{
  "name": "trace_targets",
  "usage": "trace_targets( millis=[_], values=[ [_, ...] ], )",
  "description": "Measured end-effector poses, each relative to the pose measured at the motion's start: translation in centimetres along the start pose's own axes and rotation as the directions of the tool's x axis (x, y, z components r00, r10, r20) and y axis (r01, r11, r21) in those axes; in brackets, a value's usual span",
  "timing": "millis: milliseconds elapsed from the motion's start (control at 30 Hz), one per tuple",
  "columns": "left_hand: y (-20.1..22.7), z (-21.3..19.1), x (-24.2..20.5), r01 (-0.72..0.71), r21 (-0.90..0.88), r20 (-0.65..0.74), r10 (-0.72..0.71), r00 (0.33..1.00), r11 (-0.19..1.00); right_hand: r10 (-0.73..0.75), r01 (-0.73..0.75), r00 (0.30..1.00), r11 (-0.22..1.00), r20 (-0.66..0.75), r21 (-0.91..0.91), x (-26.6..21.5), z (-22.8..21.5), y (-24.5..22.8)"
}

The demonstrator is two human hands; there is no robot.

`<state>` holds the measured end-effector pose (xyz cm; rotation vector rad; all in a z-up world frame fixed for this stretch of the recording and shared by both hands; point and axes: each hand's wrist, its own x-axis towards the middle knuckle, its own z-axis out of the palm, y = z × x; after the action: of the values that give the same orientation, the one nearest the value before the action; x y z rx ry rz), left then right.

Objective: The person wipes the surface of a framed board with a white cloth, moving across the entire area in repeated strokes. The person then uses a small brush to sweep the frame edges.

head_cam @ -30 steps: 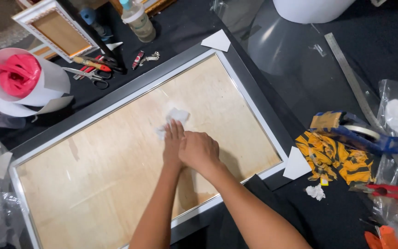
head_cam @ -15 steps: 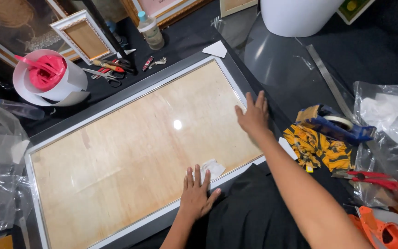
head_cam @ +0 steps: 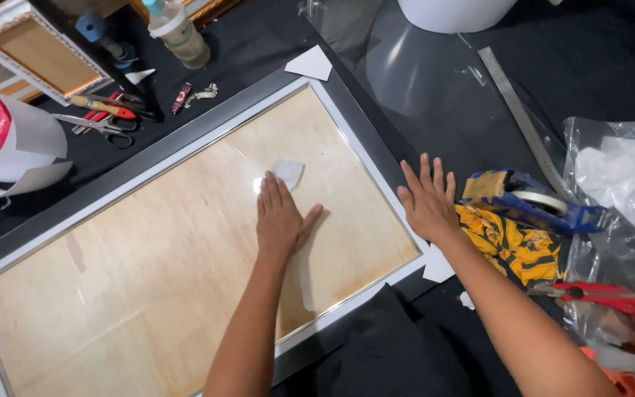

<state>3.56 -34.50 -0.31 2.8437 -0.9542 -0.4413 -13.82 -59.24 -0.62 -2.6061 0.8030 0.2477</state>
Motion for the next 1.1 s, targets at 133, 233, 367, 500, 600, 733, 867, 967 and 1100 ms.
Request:
trace_targets(
  millis=[133,233,367,500,600,733,867,967,1100],
  values=[
    [-3.5,-0.1,7.5,-0.024,0.037,-0.067,0.027,0.997,0.999,0.027,-0.027,1.000,1.000,-0.002,0.008,0.5,0.3,0.2],
    [-4.2,-0.8,10.8,-0.017,0.084,-0.106,0.026,0.994,0.996,0.030,-0.031,0.999,0.998,0.012,0.063,0.3,-0.1,0.2],
    [-2.6,-2.6,10.7,0.093,0.114,-0.024,-0.091,0.996,0.989,0.011,-0.009,1.000,0.997,-0.026,0.075,0.3,0.2,0.3],
    [0.0,-1.9,6.1,0.022,0.157,-0.057,-0.013,0.998,0.987,-0.012,0.015,0.998,0.998,-0.068,0.054,0.3,0.6,0.5],
    [1.2,2.8,-0.1,-0.086,0.310,-0.155,0.140,0.978,0.947,-0.007,0.012,0.997,0.998,-0.082,0.060,0.2,0.8,0.7],
    [5.5,4.1,-10.6,-0.190,0.197,-0.090,0.210,0.973,0.962,-0.015,0.022,0.994,0.997,-0.106,0.069,-0.1,0.6,0.5],
    [6.5,8.3,-17.3,-0.370,0.060,-0.010,0.371,0.929,0.927,-0.037,0.045,0.992,0.997,-0.117,0.066,-0.3,0.4,0.5],
    [5.5,9.5,-18.9,-0.471,0.096,-0.080,0.479,0.874,0.877,-0.059,0.066,0.992,0.996,-0.113,0.056,-0.2,0.2,0.3],
    [7.1,-0.4,-13.6,-0.192,0.001,0.329,0.181,0.927,0.981,-0.025,0.034,0.991,0.997,-0.128,0.071,0.0,1.2,0.8]
  ],
)
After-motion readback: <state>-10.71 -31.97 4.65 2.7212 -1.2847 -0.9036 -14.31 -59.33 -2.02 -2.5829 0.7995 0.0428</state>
